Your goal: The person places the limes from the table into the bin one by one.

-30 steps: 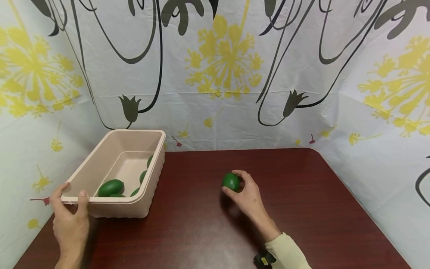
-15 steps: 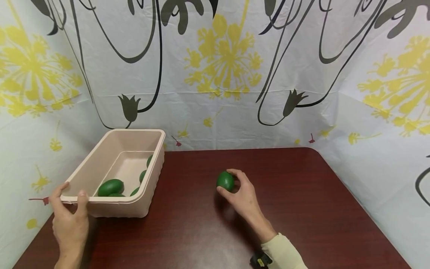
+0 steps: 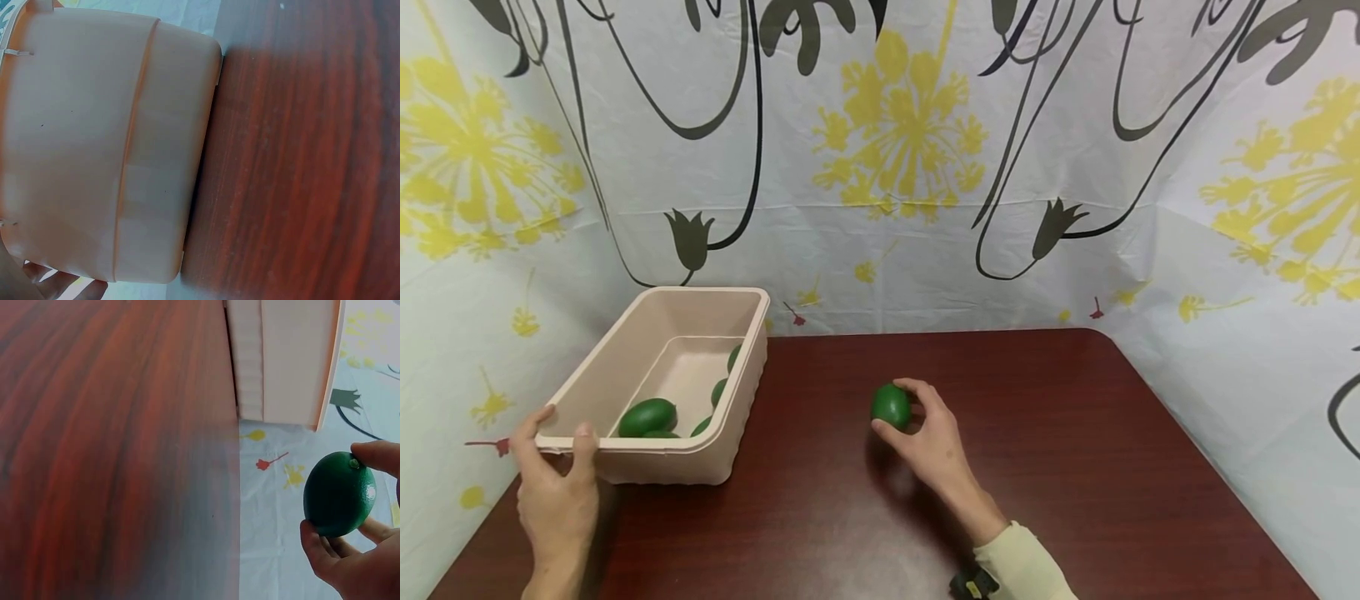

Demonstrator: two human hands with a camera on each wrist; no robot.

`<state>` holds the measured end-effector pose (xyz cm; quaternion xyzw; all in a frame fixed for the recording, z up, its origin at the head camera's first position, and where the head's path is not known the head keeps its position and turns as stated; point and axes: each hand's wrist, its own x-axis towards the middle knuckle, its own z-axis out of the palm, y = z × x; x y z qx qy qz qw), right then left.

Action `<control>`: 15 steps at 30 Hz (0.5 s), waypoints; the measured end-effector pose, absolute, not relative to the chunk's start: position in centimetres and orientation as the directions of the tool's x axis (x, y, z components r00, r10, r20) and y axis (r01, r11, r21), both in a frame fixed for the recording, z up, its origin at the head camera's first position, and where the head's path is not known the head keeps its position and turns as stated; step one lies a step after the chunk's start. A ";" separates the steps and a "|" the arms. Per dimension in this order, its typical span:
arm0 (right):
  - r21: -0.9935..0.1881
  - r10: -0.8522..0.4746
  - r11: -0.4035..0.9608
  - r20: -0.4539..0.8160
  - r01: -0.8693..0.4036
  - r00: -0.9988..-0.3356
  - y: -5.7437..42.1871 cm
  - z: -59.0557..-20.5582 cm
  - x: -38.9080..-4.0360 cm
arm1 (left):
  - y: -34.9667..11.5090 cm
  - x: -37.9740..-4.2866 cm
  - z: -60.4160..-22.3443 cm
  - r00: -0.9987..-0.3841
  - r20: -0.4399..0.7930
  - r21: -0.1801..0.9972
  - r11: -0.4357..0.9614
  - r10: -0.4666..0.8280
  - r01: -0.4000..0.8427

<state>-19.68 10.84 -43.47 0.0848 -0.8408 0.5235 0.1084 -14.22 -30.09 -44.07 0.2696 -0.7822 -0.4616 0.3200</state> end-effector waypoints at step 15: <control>-0.875 -0.062 0.386 0.292 -0.293 -0.954 9.7 -43.3 -19.4 | -30.1 -14.3 -44.1 -0.651 0.250 0.895 0.427 -0.717 -0.127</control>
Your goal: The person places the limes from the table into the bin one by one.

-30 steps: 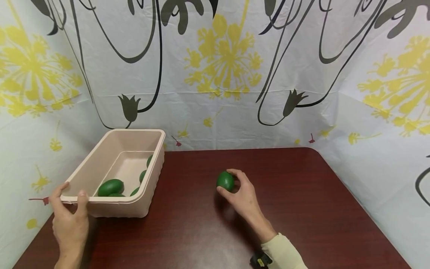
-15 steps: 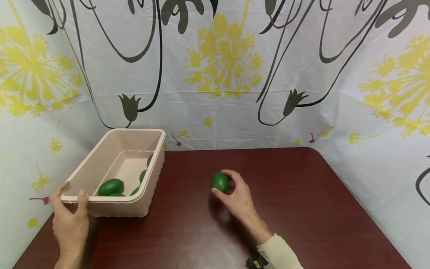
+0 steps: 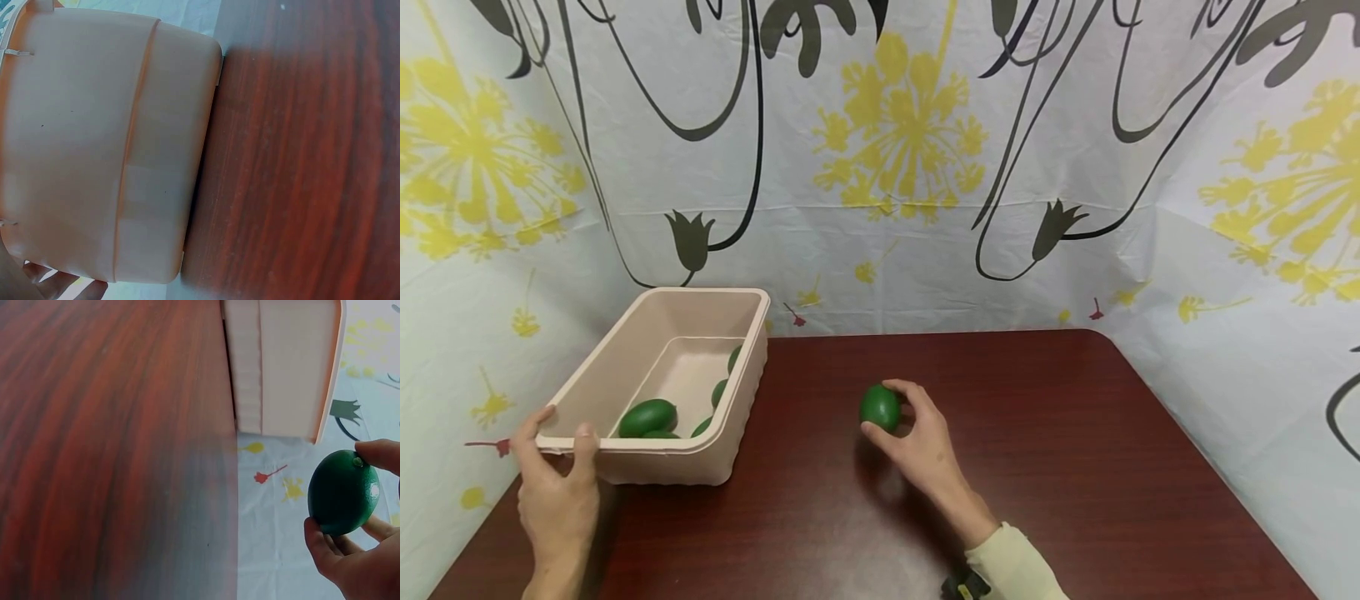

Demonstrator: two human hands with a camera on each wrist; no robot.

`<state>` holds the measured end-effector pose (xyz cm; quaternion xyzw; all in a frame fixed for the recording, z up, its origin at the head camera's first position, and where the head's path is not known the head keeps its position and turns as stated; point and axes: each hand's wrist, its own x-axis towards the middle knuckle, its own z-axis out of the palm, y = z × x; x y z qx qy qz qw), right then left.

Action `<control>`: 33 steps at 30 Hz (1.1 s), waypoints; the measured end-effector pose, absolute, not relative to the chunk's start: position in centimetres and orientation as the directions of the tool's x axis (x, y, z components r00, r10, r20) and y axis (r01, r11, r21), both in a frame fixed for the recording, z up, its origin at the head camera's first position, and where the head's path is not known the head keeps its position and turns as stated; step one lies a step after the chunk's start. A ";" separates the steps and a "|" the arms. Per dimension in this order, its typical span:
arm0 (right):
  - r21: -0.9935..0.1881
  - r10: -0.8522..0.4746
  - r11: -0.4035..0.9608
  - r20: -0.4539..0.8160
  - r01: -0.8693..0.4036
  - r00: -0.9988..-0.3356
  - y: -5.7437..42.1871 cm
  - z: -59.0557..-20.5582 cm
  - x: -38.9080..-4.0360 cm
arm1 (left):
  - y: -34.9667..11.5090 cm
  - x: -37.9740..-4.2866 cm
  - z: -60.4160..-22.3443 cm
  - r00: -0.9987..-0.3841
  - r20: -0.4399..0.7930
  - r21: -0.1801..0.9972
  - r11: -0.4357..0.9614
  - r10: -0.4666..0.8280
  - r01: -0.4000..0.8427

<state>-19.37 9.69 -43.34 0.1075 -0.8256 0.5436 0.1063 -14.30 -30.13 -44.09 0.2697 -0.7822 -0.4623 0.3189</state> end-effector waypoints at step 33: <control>-0.872 -0.113 0.361 0.310 -0.330 -0.944 7.8 -43.0 -19.0 | -30.3 -14.3 -44.2 -0.654 0.247 0.897 0.425 -0.715 -0.126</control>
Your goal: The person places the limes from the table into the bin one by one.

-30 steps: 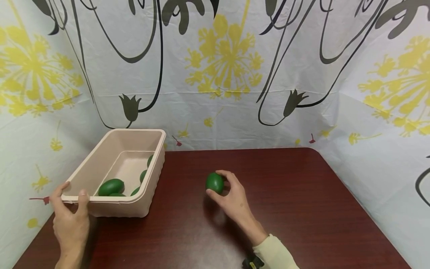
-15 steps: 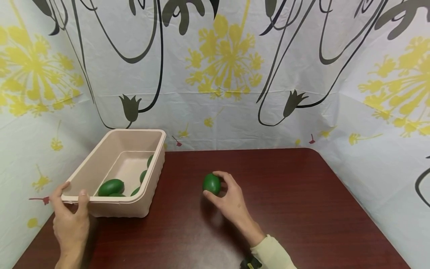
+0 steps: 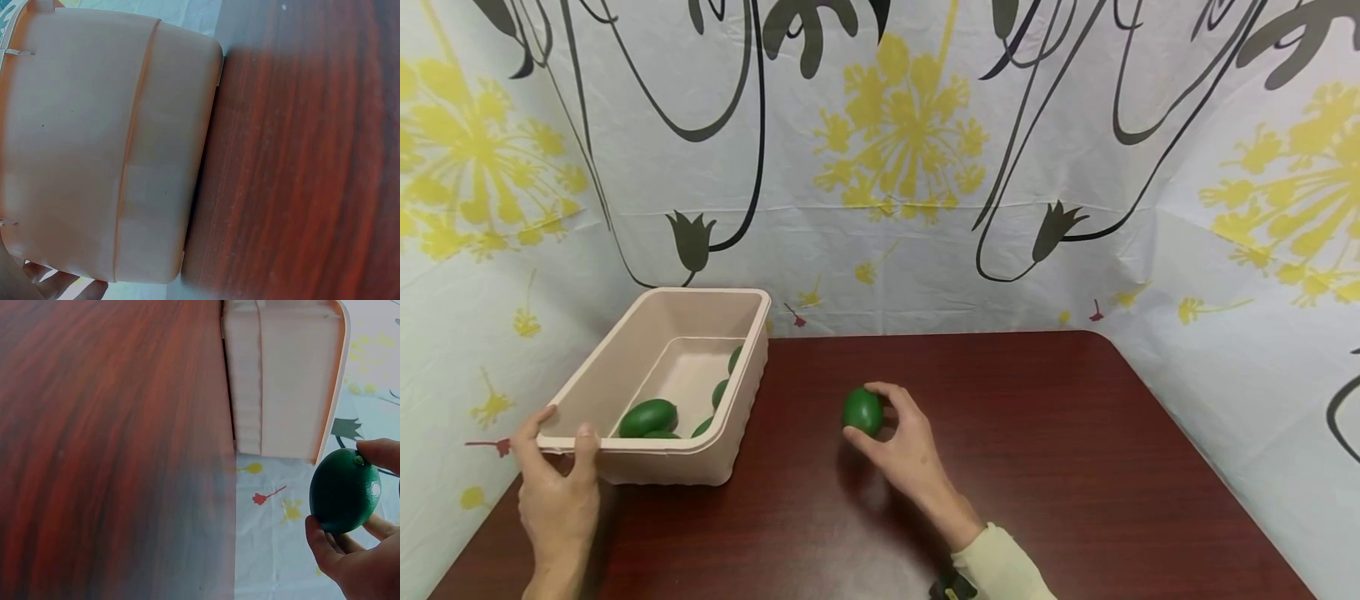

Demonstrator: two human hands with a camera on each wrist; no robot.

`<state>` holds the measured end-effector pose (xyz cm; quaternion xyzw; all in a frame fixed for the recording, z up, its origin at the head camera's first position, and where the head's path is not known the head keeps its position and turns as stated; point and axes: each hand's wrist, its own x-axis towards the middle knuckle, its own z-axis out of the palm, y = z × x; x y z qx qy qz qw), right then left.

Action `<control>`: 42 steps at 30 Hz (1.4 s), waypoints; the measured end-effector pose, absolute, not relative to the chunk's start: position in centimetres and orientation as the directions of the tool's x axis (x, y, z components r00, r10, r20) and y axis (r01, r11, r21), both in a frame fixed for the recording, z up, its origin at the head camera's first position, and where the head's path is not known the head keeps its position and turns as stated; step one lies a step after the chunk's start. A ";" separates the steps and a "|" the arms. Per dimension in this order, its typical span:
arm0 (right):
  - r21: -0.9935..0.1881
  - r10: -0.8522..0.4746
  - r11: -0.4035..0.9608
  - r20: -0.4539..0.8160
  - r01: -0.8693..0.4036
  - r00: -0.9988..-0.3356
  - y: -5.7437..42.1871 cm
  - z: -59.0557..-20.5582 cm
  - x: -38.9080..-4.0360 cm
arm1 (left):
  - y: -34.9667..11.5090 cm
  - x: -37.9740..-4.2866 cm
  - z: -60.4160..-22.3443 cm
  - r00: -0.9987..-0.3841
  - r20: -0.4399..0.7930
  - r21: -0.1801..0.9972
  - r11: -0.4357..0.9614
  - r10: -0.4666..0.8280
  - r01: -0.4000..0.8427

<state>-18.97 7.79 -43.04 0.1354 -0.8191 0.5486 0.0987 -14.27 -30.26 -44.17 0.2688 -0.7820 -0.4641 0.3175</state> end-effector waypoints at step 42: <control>-0.886 -0.172 0.317 0.297 -0.339 -0.939 5.2 -41.6 -18.5 | -30.3 -14.2 -44.0 -0.652 0.250 0.896 0.427 -0.716 -0.124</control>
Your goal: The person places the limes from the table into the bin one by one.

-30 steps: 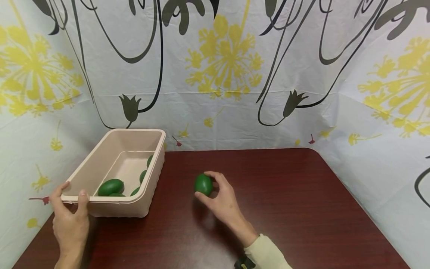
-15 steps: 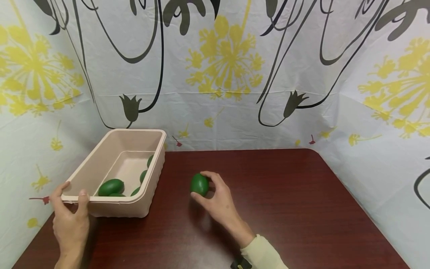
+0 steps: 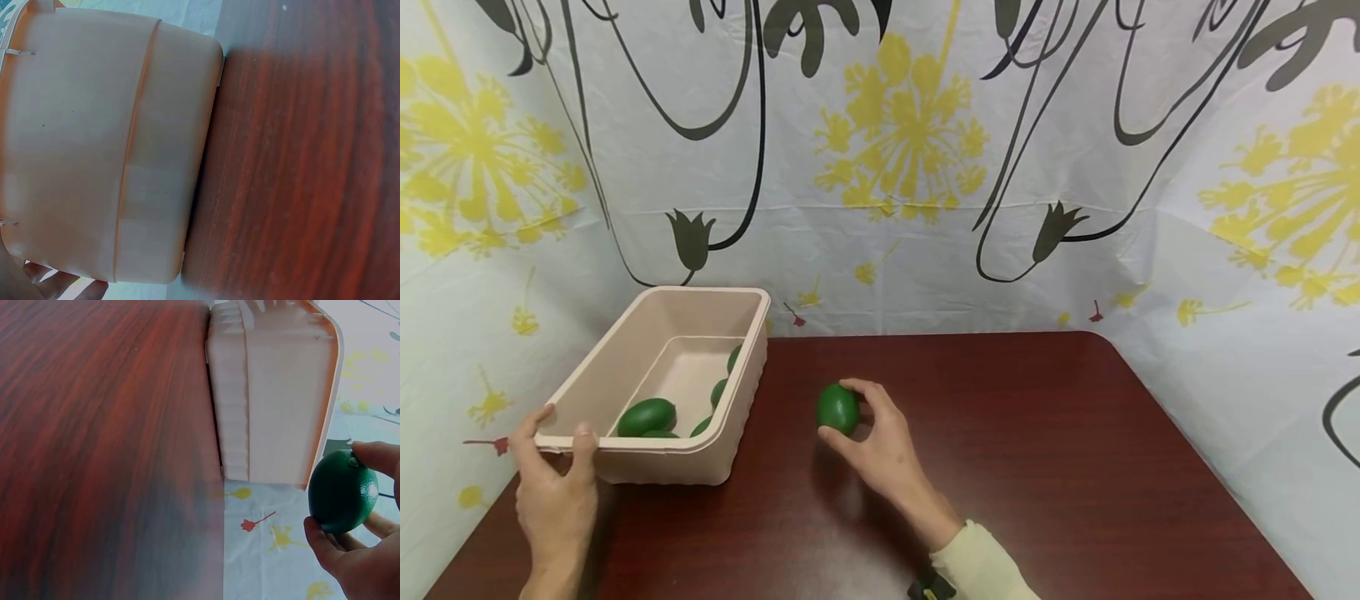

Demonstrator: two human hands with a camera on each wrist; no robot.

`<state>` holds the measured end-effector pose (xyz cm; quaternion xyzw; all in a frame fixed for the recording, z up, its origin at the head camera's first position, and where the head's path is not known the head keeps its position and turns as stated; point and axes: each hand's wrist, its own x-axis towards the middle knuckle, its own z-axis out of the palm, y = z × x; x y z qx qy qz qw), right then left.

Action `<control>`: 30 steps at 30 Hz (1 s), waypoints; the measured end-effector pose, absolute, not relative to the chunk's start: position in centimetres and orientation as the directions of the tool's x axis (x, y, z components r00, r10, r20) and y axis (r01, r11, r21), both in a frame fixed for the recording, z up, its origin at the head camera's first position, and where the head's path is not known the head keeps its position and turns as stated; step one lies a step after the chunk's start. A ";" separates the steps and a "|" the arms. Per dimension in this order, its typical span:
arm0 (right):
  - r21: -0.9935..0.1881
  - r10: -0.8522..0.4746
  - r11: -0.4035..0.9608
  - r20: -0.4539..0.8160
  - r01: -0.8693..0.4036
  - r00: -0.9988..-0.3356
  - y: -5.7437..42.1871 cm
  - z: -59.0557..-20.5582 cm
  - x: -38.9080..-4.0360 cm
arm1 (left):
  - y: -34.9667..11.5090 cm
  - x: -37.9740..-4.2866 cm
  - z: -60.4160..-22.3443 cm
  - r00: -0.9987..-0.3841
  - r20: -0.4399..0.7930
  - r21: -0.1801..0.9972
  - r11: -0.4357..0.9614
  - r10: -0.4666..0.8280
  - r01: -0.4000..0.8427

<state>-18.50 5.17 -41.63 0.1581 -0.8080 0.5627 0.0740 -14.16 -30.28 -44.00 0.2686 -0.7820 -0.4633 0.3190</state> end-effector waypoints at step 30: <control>-0.870 -0.220 0.313 0.323 -0.380 -0.921 2.7 -41.8 -18.5 | -30.2 -14.2 -43.8 -0.655 0.231 0.899 0.415 -0.720 -0.140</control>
